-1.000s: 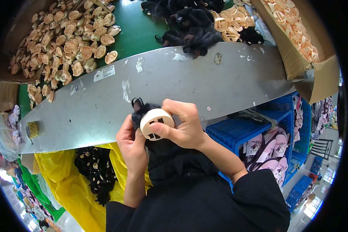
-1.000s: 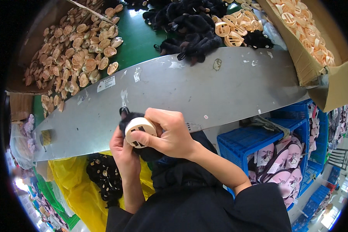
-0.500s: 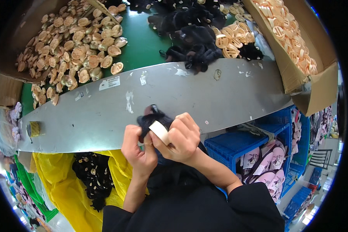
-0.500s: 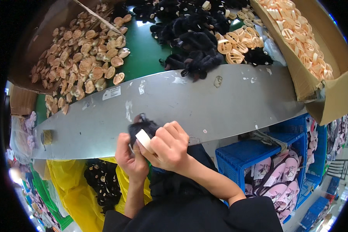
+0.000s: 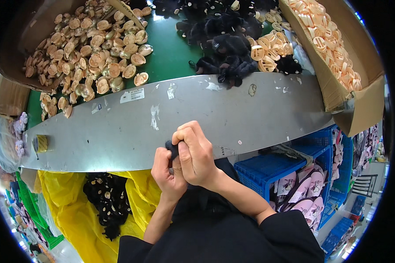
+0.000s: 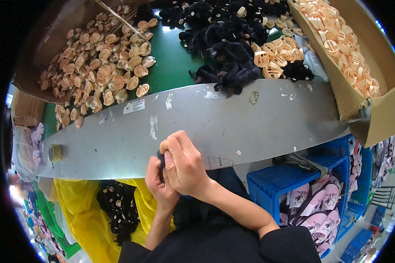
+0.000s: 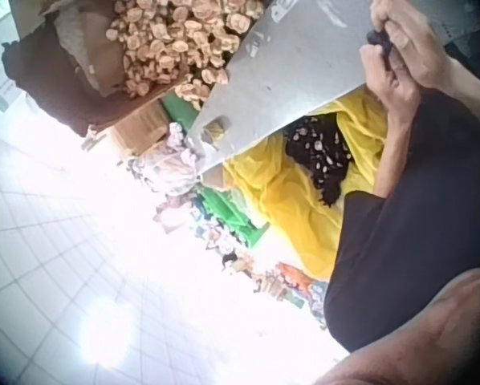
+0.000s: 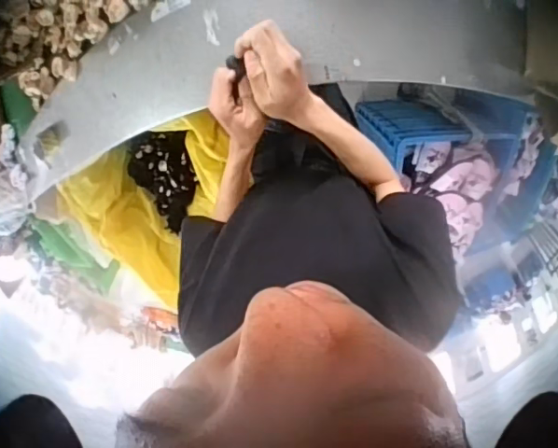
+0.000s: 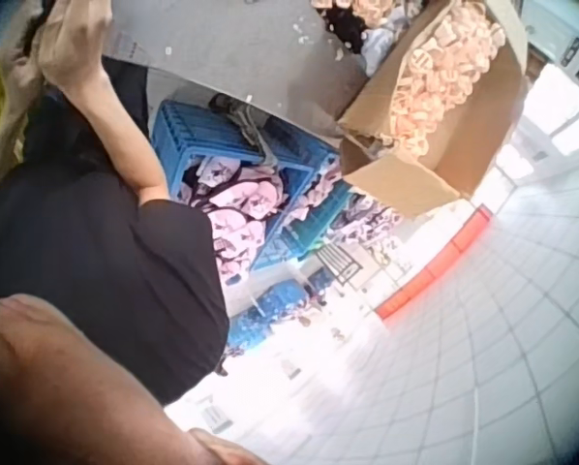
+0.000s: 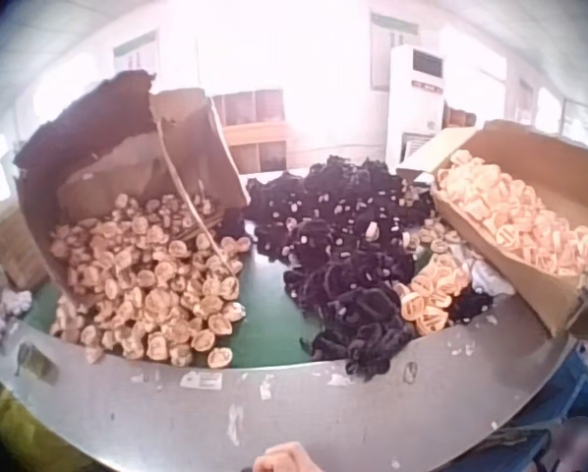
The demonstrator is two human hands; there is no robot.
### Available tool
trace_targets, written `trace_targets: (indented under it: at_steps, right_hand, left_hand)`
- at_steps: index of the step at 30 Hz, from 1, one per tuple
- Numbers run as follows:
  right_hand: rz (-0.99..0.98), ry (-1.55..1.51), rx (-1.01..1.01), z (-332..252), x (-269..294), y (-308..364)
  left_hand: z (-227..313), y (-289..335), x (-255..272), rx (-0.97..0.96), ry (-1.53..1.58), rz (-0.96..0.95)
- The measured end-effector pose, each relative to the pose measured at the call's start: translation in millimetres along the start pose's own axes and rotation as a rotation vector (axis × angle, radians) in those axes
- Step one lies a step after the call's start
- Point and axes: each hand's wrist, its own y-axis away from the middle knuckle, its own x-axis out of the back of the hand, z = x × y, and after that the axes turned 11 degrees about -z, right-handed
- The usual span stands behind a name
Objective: The person repeatedly picks up black hair scrunchies and round plastic clips, inserts the clips into the scrunchies, and places the assembled items on the table. The process is repeated continuously with multiple units.
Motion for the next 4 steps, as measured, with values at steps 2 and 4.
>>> trace_targets:
  at_steps: [2, 4]
  right_hand:
    - [-0.012, -0.038, -0.090, 5.0, -0.9, 2.8]
    - [-0.020, -0.060, -0.134, 8.1, -1.6, 2.1]
  left_hand:
    - [-4.1, 0.6, 0.2, 0.013, 0.024, -0.008]
    - [-8.4, -1.6, -0.6, -0.027, -0.001, -0.011]
